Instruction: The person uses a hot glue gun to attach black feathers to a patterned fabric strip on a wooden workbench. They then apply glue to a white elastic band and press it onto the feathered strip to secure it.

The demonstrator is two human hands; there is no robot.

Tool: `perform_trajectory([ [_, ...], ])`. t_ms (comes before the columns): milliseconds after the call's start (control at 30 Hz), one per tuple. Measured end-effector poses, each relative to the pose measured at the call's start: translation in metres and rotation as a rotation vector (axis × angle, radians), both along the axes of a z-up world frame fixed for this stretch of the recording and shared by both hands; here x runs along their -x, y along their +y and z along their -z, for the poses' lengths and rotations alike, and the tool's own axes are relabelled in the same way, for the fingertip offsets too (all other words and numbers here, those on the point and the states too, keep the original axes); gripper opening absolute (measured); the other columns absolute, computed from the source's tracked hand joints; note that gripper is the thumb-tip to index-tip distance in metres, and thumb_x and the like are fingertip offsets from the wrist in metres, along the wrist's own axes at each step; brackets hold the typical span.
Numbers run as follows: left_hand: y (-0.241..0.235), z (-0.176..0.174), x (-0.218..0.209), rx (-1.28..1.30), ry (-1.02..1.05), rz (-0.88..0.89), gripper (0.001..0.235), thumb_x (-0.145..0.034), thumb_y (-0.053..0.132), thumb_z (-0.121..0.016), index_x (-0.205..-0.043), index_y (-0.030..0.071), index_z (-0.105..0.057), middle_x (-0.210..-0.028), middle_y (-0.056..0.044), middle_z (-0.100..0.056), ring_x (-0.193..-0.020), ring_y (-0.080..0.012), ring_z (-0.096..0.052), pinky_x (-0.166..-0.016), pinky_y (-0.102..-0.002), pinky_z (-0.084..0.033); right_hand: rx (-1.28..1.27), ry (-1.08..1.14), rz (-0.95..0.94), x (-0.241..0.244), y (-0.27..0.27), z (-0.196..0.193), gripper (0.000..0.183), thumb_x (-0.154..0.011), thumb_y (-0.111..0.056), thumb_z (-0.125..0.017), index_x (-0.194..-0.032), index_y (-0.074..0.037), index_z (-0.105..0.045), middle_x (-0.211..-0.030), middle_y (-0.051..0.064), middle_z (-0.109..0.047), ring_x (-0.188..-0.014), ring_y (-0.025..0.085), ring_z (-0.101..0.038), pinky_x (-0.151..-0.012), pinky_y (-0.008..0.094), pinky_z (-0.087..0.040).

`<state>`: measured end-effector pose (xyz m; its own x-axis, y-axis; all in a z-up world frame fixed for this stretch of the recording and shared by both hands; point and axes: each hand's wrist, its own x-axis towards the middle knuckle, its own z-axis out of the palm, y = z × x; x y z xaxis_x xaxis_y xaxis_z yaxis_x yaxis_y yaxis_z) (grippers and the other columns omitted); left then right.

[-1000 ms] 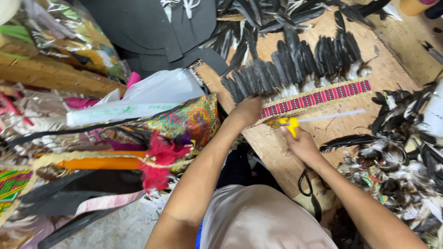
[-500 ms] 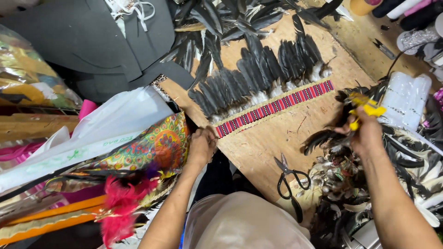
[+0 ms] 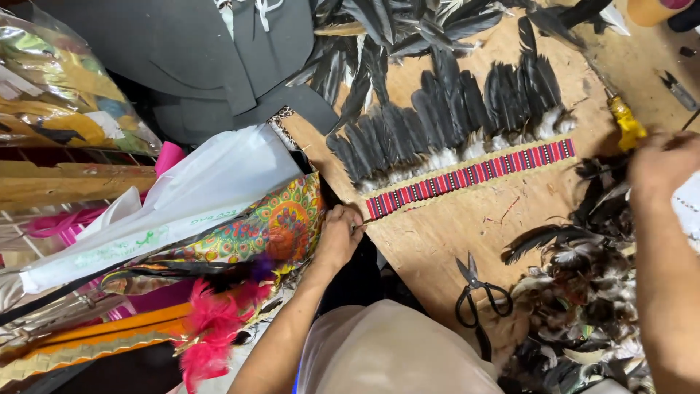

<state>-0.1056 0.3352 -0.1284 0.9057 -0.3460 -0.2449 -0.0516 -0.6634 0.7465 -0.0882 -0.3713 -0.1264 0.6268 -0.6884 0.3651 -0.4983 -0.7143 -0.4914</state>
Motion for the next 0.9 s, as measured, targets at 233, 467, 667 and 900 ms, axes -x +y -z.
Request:
perform_trajectory([
  [233,-0.002,-0.079,-0.012,0.186,0.468,-0.125,0.005,-0.109,0.02,-0.066,-0.113,0.017,-0.063,-0.105,0.002,-0.071,-0.094,-0.0149,-0.063,-0.089,-0.033,-0.051,-0.202,0.319,-0.583,0.034,0.3,-0.125,0.021,-0.114,0.004,-0.059,-0.104,0.001,-0.077,-0.108,0.016,-0.074,-0.117,0.033,-0.063,-0.111,0.048,-0.046],
  [467,0.006,-0.076,-0.012,0.234,0.49,-0.156,0.023,-0.102,0.023,-0.078,-0.118,0.008,-0.07,-0.103,-0.009,-0.071,-0.103,-0.0229,-0.067,-0.089,-0.043,-0.058,0.209,0.195,-0.994,0.076,0.352,-0.051,0.044,-0.095,-0.008,-0.064,-0.139,-0.003,-0.071,-0.139,0.017,-0.065,-0.137,0.04,-0.063,-0.124,0.054,-0.047],
  [667,0.006,-0.058,-0.011,0.193,0.451,-0.138,0.021,-0.101,0.022,-0.077,-0.117,0.008,-0.07,-0.103,-0.012,-0.073,-0.102,-0.025,-0.069,-0.088,-0.044,-0.058,0.294,0.328,-0.991,0.087,0.355,-0.034,0.054,-0.098,-0.015,-0.056,-0.151,-0.006,-0.064,-0.149,0.016,-0.061,-0.15,0.037,-0.055,-0.132,0.054,-0.038],
  [900,0.001,-0.046,-0.013,0.17,0.439,-0.202,0.02,-0.098,0.02,-0.077,-0.113,0.009,-0.071,-0.103,-0.014,-0.075,-0.102,-0.0298,-0.073,-0.086,-0.046,-0.06,0.362,0.483,-0.979,0.09,0.355,-0.025,0.06,-0.096,-0.018,-0.057,-0.155,-0.008,-0.06,-0.154,0.015,-0.057,-0.155,0.035,-0.047,-0.133,0.053,-0.035],
])
